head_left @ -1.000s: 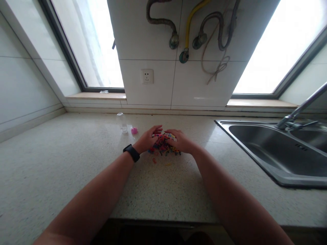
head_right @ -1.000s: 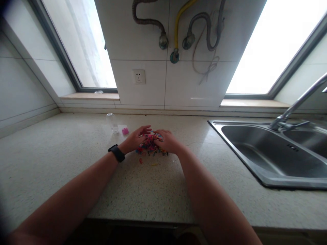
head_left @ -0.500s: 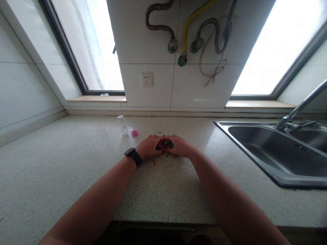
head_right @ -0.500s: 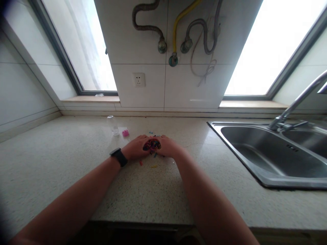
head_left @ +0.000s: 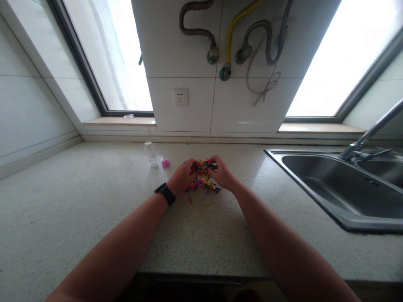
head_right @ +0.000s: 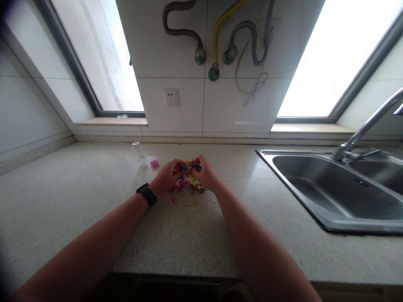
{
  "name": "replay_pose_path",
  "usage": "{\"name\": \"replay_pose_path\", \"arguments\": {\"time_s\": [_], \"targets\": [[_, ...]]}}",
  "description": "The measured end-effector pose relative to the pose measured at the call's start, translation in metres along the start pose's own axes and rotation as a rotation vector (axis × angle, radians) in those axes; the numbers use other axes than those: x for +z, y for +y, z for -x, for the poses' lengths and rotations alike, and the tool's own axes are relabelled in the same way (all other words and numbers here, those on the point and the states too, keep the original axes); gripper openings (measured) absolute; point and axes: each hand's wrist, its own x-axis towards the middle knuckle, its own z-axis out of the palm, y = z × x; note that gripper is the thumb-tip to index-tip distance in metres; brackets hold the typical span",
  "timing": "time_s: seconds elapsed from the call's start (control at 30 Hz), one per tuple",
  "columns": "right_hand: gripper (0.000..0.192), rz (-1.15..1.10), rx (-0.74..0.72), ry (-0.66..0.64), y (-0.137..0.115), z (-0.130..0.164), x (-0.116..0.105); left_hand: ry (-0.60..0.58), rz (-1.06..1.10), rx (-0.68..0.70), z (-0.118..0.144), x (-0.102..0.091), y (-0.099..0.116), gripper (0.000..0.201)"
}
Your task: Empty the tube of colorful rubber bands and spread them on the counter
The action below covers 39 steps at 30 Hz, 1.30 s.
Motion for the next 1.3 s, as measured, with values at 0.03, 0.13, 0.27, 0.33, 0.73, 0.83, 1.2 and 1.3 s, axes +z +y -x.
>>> {"name": "replay_pose_path", "arguments": {"time_s": [0.03,0.13,0.27,0.33,0.73,0.83,1.2,1.3], "targets": [[0.023,-0.013,0.005,-0.005,0.001,0.000,0.000,-0.004,0.004,-0.001,0.000,-0.001,0.000,0.031],[0.020,-0.054,0.002,-0.026,0.002,0.003,-0.001,-0.036,0.024,-0.016,0.001,-0.004,0.001,0.028],[0.021,-0.046,0.000,-0.021,0.001,0.008,-0.002,-0.072,0.067,-0.019,0.005,-0.005,-0.001,0.029],[0.023,-0.042,0.019,-0.041,-0.002,0.010,-0.003,-0.094,0.093,-0.003,0.008,-0.006,-0.002,0.030],[0.042,0.252,-0.053,-0.329,-0.022,0.022,-0.036,-0.276,-0.169,0.152,0.018,-0.042,0.002,0.036],[0.076,0.357,-0.113,-0.431,-0.026,0.026,-0.038,-0.391,-0.248,0.128,0.022,-0.043,-0.001,0.070],[0.054,0.381,-0.187,-0.499,-0.020,0.023,-0.019,-0.551,-0.291,0.051,0.020,-0.028,0.005,0.066],[0.041,0.355,-0.177,-0.432,-0.021,0.021,-0.015,-0.492,-0.292,0.075,0.018,-0.022,0.004,0.044]]}}
